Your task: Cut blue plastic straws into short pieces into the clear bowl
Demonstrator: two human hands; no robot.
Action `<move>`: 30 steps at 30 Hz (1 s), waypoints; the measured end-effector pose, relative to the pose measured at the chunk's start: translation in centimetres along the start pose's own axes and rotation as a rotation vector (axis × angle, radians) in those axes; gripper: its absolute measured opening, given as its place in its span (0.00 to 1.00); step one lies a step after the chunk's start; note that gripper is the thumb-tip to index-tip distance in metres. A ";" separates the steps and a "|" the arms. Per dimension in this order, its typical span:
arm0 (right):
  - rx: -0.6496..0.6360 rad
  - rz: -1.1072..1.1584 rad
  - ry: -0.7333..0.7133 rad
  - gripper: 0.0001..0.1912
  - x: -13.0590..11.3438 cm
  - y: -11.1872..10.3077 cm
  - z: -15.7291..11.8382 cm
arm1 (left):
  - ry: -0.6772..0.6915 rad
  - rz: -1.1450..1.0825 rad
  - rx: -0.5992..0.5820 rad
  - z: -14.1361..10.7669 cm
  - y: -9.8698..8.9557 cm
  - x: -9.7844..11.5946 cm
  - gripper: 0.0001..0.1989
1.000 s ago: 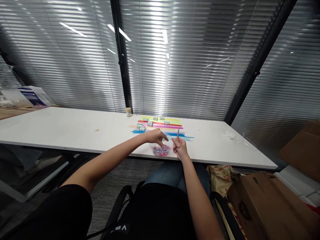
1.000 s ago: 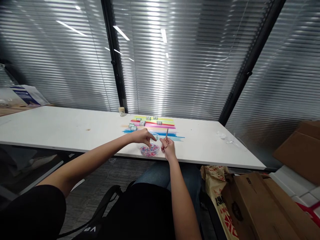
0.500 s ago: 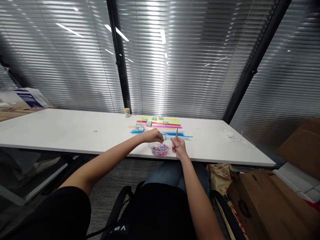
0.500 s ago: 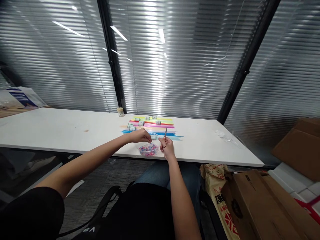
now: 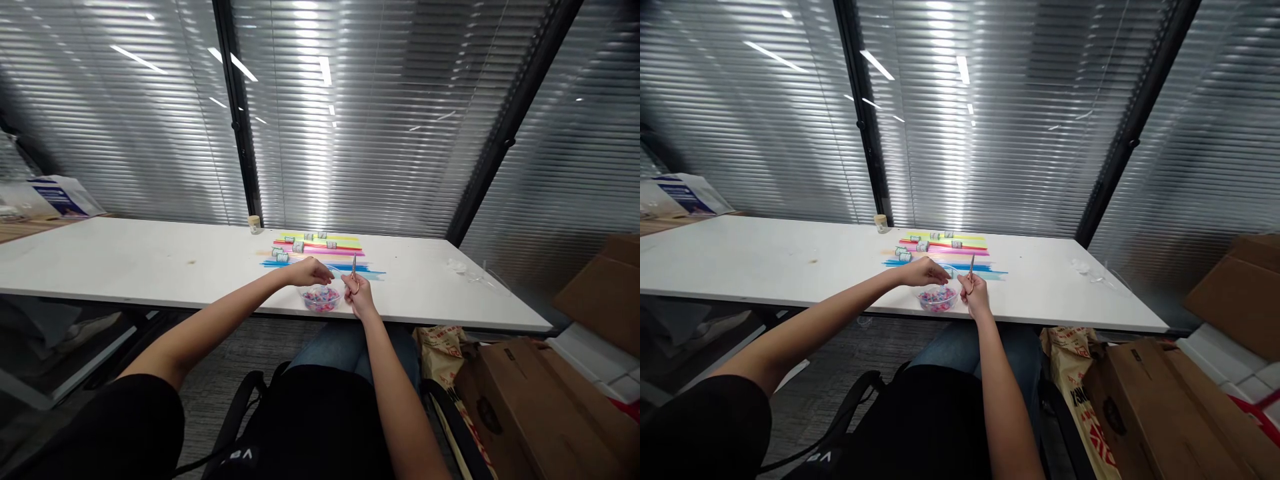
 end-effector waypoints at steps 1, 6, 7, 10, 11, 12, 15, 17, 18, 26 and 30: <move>0.001 0.002 -0.002 0.13 0.0 0.0 0.0 | -0.005 -0.027 -0.009 0.0 0.0 0.0 0.15; 0.003 0.015 -0.013 0.13 0.1 0.0 0.2 | -0.014 -0.126 -0.038 -0.2 -0.1 0.2 0.20; 0.002 0.017 -0.013 0.13 0.0 0.0 0.2 | -0.015 -0.139 -0.040 -0.3 -0.1 0.3 0.21; 0.002 0.021 -0.008 0.14 0.0 0.1 0.1 | -0.022 -0.170 -0.038 -0.4 -0.3 0.6 0.21; 0.002 0.021 -0.006 0.14 0.0 0.1 0.1 | -0.026 -0.179 -0.037 -0.4 -0.3 0.7 0.20; 0.003 0.021 -0.004 0.14 0.0 0.1 0.0 | -0.030 -0.187 -0.036 -0.5 -0.3 0.7 0.19; 0.005 0.020 0.003 0.14 0.0 0.1 0.0 | -0.037 -0.201 -0.028 -0.5 -0.3 0.8 0.17; 0.007 0.019 0.007 0.14 0.0 0.1 -0.1 | -0.036 -0.198 -0.013 -0.5 -0.3 0.7 0.16; 0.009 0.019 0.009 0.14 0.0 0.1 -0.1 | -0.034 -0.194 -0.003 -0.4 -0.2 0.7 0.15; 0.029 -0.013 0.010 0.13 0.0 -0.1 -0.1 | -0.003 -0.039 0.066 -0.3 -0.2 0.7 0.13; 0.051 -0.033 -0.010 0.11 0.0 -0.2 -0.2 | 0.025 0.078 0.082 0.0 0.0 0.6 0.08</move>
Point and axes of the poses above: each hand's wrist, its own z-axis towards the middle knuckle, its own y-axis out of the palm, x = y × z, the point moved 5 cm from there along z, towards the middle knuckle, and after that the axes turned 11 degrees about -y, right-handed, at the moved point
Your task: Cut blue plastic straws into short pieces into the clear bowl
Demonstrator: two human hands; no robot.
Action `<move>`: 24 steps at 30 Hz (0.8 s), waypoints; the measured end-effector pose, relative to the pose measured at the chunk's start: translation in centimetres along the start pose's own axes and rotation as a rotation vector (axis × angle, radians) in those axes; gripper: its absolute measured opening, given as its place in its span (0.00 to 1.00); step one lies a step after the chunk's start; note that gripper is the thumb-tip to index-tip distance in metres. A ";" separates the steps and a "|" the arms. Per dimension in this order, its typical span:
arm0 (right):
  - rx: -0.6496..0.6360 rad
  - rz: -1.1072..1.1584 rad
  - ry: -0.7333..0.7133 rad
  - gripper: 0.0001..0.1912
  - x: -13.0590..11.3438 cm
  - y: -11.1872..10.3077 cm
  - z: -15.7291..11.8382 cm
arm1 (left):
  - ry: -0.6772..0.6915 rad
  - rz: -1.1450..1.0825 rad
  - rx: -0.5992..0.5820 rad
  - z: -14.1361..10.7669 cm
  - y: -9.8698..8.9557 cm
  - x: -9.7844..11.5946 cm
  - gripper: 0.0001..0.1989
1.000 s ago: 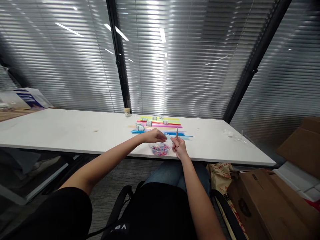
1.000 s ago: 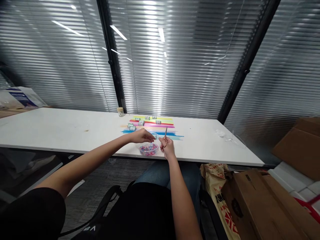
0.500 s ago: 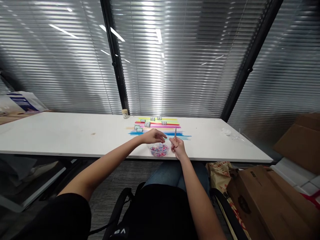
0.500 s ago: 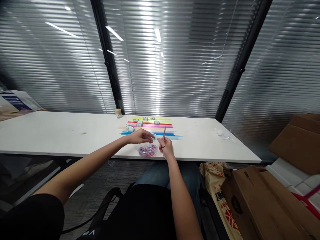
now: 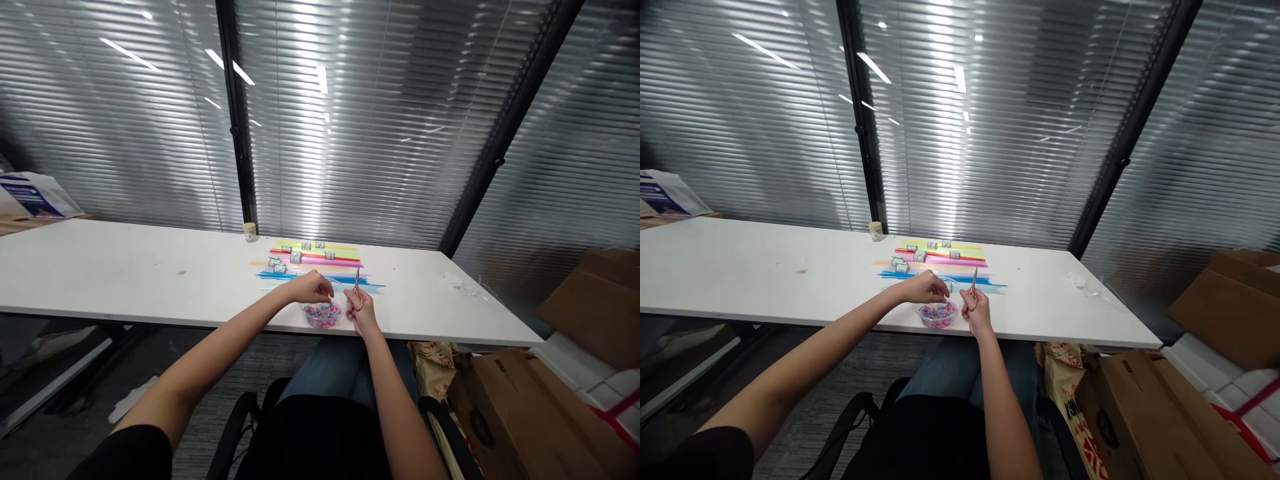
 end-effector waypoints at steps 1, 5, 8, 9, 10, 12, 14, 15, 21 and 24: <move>0.008 -0.003 -0.008 0.11 0.0 0.0 -0.1 | 0.009 0.025 0.005 0.1 0.0 0.0 0.07; 0.044 -0.018 -0.047 0.11 0.0 -0.1 -0.4 | 0.047 0.096 0.039 0.1 -0.1 0.1 0.10; 0.076 -0.035 -0.090 0.10 0.2 0.0 -0.5 | 0.078 0.106 0.077 -0.1 -0.4 0.3 0.12; 0.084 -0.042 -0.104 0.10 0.2 0.1 -0.5 | 0.089 0.102 0.088 -0.1 -0.5 0.3 0.12; 0.087 -0.050 -0.118 0.09 0.3 0.2 -0.5 | 0.098 0.096 0.097 -0.2 -0.5 0.3 0.11; 0.088 -0.065 -0.145 0.09 0.3 0.4 -0.4 | 0.109 0.081 0.111 -0.2 -0.6 0.3 0.09; 0.085 -0.079 -0.170 0.09 0.4 0.5 -0.4 | 0.114 0.059 0.114 -0.3 -0.7 0.2 0.08; 0.085 -0.086 -0.182 0.09 0.4 0.6 -0.3 | 0.115 0.044 0.114 -0.3 -0.8 0.2 0.08; 0.078 -0.137 -0.241 0.09 0.0 0.6 -0.1 | 0.126 -0.105 0.144 -0.5 -2.0 0.4 0.08; 0.071 -0.184 -0.268 0.09 -0.5 0.7 0.6 | 0.123 -0.232 0.219 -0.8 -3.0 -0.3 0.08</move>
Point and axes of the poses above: each hand's wrist, its own z-axis towards the middle knuckle, its own y-axis out of the palm, x = y × z, the point moved 5 cm from there along z, towards the middle knuckle, and after that the axes turned 11 degrees about -y, right-handed, at the moved point
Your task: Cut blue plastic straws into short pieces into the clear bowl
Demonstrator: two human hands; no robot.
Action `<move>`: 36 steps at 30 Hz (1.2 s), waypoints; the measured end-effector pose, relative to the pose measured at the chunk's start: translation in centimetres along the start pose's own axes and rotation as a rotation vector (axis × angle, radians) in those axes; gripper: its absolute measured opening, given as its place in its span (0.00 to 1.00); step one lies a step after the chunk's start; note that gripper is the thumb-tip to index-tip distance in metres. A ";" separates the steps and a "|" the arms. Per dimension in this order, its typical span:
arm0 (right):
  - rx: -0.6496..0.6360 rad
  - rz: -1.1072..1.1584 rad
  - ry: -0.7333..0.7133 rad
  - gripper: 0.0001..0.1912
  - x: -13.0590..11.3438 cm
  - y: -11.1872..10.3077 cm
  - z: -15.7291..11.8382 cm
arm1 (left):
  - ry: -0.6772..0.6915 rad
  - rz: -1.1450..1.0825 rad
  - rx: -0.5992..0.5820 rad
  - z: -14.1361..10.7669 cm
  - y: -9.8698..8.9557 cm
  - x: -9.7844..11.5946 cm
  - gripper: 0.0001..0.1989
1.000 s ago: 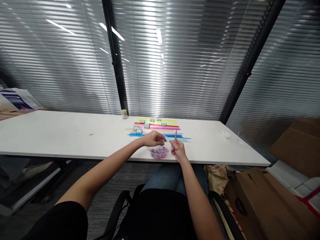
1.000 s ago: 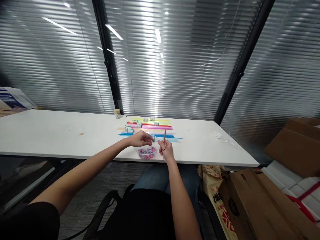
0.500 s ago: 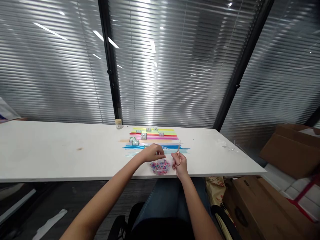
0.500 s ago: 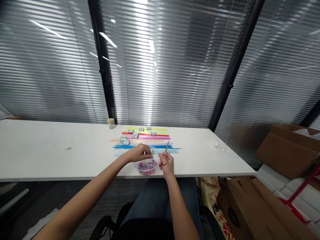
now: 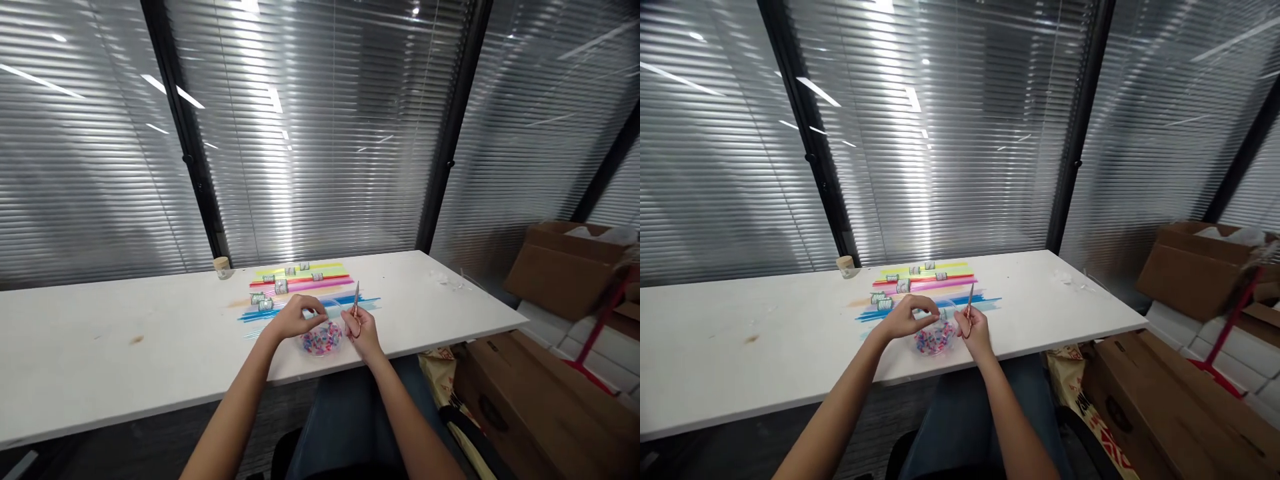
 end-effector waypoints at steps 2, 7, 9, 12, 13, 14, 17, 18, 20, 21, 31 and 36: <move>-0.010 -0.038 -0.017 0.09 -0.2 0.1 0.7 | -0.021 -0.102 0.140 -0.2 -1.1 -1.0 0.11; -0.028 -0.149 -0.018 0.10 -0.4 -0.2 2.6 | -0.104 -0.343 0.573 -0.9 -3.2 -4.7 0.19; -0.020 -0.194 -0.002 0.11 -0.4 -1.0 3.3 | -0.148 -0.388 0.674 -0.9 -3.5 -5.9 0.20; -0.017 -0.260 0.033 0.12 -0.3 -2.8 4.7 | -0.238 -0.394 0.752 -1.0 -3.9 -7.2 0.22; -0.025 -0.282 0.049 0.12 -0.3 -3.5 5.3 | -0.272 -0.378 0.758 -1.1 -4.1 -7.6 0.23; -0.044 -0.304 0.065 0.12 -0.3 -4.2 6.0 | -0.307 -0.355 0.753 -1.2 -4.4 -8.0 0.24; -0.153 -0.368 0.106 0.12 -0.5 -5.8 8.2 | -0.405 -0.246 0.684 -1.1 -6.0 -9.4 0.25; -0.207 -0.384 0.115 0.12 -0.6 -6.2 8.9 | -0.435 -0.197 0.652 -1.0 -6.7 -9.9 0.25; -0.309 -0.412 0.132 0.14 -0.7 -6.6 10.3 | -0.490 -0.083 0.583 -0.3 -8.2 -11.2 0.23; -0.359 -0.423 0.142 0.14 -0.7 -6.7 10.9 | -0.514 -0.024 0.547 0.1 -8.9 -11.9 0.22; -0.635 -0.498 0.179 0.14 2.1 -7.4 17.5 | -0.485 0.391 0.214 3.7 -7.8 -15.4 0.18; -0.497 -0.537 0.165 0.21 3.4 -8.5 17.2 | -0.390 0.714 0.150 2.6 -6.4 -14.7 0.20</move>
Point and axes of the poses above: each hand's wrist, its own z-axis towards the middle knuckle, its own y-axis out of the palm, x = y × z, the point moved 5 cm from there along z, towards the middle knuckle, and after that the axes turned 11 degrees about -y, right-handed, at the moved point
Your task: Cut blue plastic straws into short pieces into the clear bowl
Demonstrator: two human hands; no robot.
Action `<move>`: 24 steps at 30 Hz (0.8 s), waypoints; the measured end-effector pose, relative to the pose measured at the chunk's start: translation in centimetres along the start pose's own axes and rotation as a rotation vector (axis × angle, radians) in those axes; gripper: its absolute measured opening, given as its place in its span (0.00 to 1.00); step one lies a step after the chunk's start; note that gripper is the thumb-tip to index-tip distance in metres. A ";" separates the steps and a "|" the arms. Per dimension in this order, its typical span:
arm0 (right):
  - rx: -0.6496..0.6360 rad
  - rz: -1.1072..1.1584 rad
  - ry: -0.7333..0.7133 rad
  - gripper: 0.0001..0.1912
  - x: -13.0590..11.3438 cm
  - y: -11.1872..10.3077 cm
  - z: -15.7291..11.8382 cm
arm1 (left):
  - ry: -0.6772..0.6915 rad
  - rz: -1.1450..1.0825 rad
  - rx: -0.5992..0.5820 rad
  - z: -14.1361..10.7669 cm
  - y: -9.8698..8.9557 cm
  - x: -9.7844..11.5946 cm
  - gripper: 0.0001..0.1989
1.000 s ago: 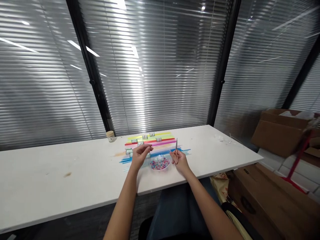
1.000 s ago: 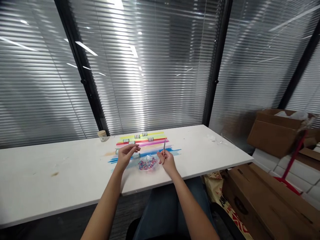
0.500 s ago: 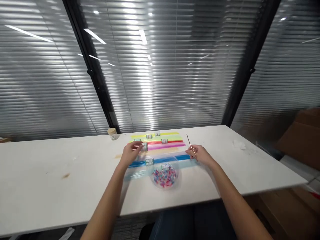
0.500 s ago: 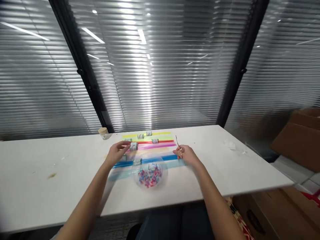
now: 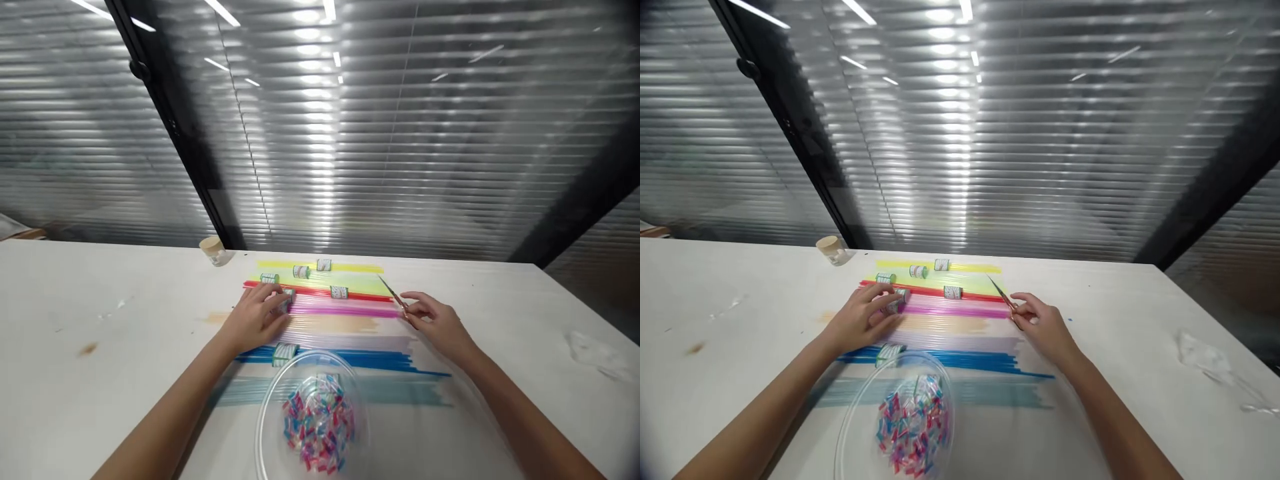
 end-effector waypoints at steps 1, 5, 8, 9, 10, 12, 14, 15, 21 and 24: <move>0.036 0.002 0.013 0.22 0.3 0.1 -0.6 | 0.015 0.049 -0.001 -0.2 0.2 -0.1 0.19; 0.178 -0.041 0.041 0.23 0.8 0.1 -2.8 | 0.050 0.058 0.010 -0.5 0.8 -0.6 0.16; 0.169 -0.142 -0.120 0.19 0.0 0.2 -3.2 | 0.080 0.021 0.057 -0.7 0.4 -0.3 0.16; 0.157 -0.179 -0.197 0.17 -0.5 0.2 -3.2 | 0.092 0.022 0.075 -0.8 0.0 0.0 0.16; 0.144 -0.216 -0.265 0.15 -0.9 0.3 -3.2 | 0.111 0.025 0.083 -0.9 -0.3 0.4 0.17; 0.113 -0.262 -0.346 0.12 -1.6 0.4 -3.2 | 0.168 -0.002 0.049 -1.2 -1.0 1.4 0.18; 0.072 -0.237 -0.338 0.12 -1.9 0.5 -3.2 | 0.256 -0.077 -0.058 -1.6 -1.2 2.5 0.17; 0.044 -0.202 -0.306 0.13 -2.0 0.5 -3.3 | 0.299 -0.108 -0.102 -1.9 -1.2 3.0 0.14; -0.126 -0.010 -0.072 0.15 -1.7 0.0 -3.5 | 0.469 -0.159 -0.224 -2.5 -0.8 4.3 0.15; -0.141 0.008 -0.067 0.15 -1.6 -0.9 -3.4 | 0.477 -0.180 -0.255 -2.5 -0.7 4.3 0.17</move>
Point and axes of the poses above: each hand's wrist, its own z-axis towards the middle knuckle, its own y-axis out of the palm, x = y × z, the point moved 5 cm from there along z, towards the middle knuckle, and after that the axes turned 11 degrees about -y, right-handed, at the moved point
